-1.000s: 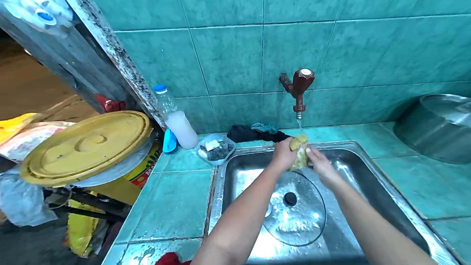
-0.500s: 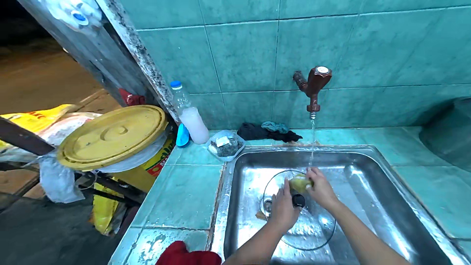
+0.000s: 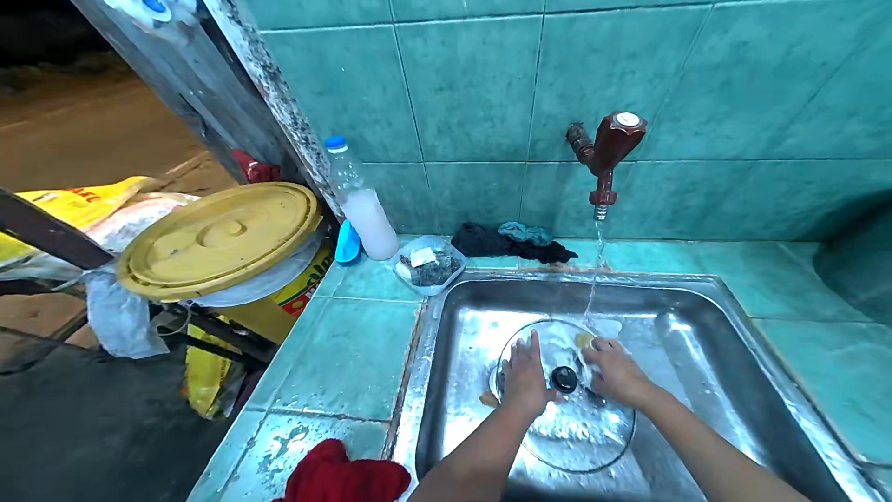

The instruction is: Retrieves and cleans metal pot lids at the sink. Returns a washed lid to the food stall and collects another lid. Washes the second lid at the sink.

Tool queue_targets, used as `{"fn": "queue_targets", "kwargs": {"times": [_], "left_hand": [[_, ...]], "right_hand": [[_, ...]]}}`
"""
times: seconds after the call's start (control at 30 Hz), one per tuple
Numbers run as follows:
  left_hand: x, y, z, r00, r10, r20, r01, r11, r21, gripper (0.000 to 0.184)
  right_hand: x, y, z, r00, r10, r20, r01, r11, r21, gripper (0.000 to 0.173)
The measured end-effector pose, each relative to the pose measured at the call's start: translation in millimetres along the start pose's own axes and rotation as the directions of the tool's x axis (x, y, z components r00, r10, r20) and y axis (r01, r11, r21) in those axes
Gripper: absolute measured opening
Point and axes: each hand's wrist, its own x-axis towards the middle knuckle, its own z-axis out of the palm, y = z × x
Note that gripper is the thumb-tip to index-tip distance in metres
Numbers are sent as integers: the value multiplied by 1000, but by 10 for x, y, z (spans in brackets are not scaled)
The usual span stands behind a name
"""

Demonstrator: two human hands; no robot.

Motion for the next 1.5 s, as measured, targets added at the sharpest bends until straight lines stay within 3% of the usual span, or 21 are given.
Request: {"fn": "queue_targets", "kwargs": {"times": [0.1, 0.2, 0.27, 0.33, 0.4, 0.47, 0.5, 0.67, 0.73, 0.8, 0.9, 0.97, 1.03, 1.17, 1.3, 1.4, 1.5], "left_hand": [[68, -3, -5, 999, 47, 15, -47, 999, 20, 120], [37, 11, -34, 979, 200, 48, -193, 974, -119, 103], [-79, 81, -96, 969, 244, 50, -222, 938, -265, 87], [-237, 172, -62, 975, 222, -23, -217, 922, -320, 75], [-376, 234, 62, 976, 209, -62, -217, 957, -194, 88], [-448, 276, 207, 978, 207, -10, -207, 978, -1, 113], [-446, 279, 285, 977, 211, 13, -211, 975, 70, 116], [-463, 24, 233, 922, 375, 98, -387, 907, 168, 98], [-509, -224, 122, 890, 442, 111, -455, 876, 161, 87], [-546, -441, 51, 876, 467, 116, -482, 855, 192, 89], [-611, -588, 22, 862, 488, 138, -507, 826, 247, 83], [-651, -622, -13, 850, 507, 141, -526, 802, 283, 73], [-651, -679, -86, 869, 479, 123, -491, 805, 335, 68], [-437, -704, -346, 958, 284, -34, -251, 892, 377, 67], [-39, -498, -333, 949, 300, -99, -263, 924, 279, 81], [22, -342, -326, 968, 247, -51, -216, 918, 333, 69], [-273, -253, -305, 990, 135, 34, -138, 936, 324, 65]], "right_hand": [[-334, -199, 148, 996, -58, 74, 57, 998, 12, 43], [-478, -310, 188, 978, -187, 88, 172, 973, 152, 32], [-481, -225, 100, 956, -287, 56, 256, 914, 315, 30], [-434, -158, 27, 957, -289, -28, 275, 872, 406, 29], [-346, -124, 39, 967, -215, -138, 252, 891, 378, 30], [-210, -81, 79, 969, -177, -175, 228, 914, 335, 35], [-142, -57, 112, 971, -187, -147, 225, 924, 308, 39], [-18, -1, 293, 974, -227, -24, 228, 967, 110, 69], [-38, -10, 312, 980, -201, -8, 201, 974, 103, 74], [-39, -18, 298, 982, -189, 12, 186, 976, 109, 79], [-27, 0, 345, 978, -206, 24, 202, 973, 110, 107], [-28, 8, 359, 978, -209, 22, 205, 972, 113, 112], [-35, 4, 351, 979, -200, 30, 195, 973, 120, 112], [-45, -32, 334, 980, -190, 53, 184, 977, 104, 111], [-49, -44, 328, 980, -191, 57, 185, 977, 103, 111], [-72, -47, 329, 980, -192, 53, 186, 977, 103, 110], [-73, -57, 312, 982, -179, 67, 172, 980, 96, 111]]}}
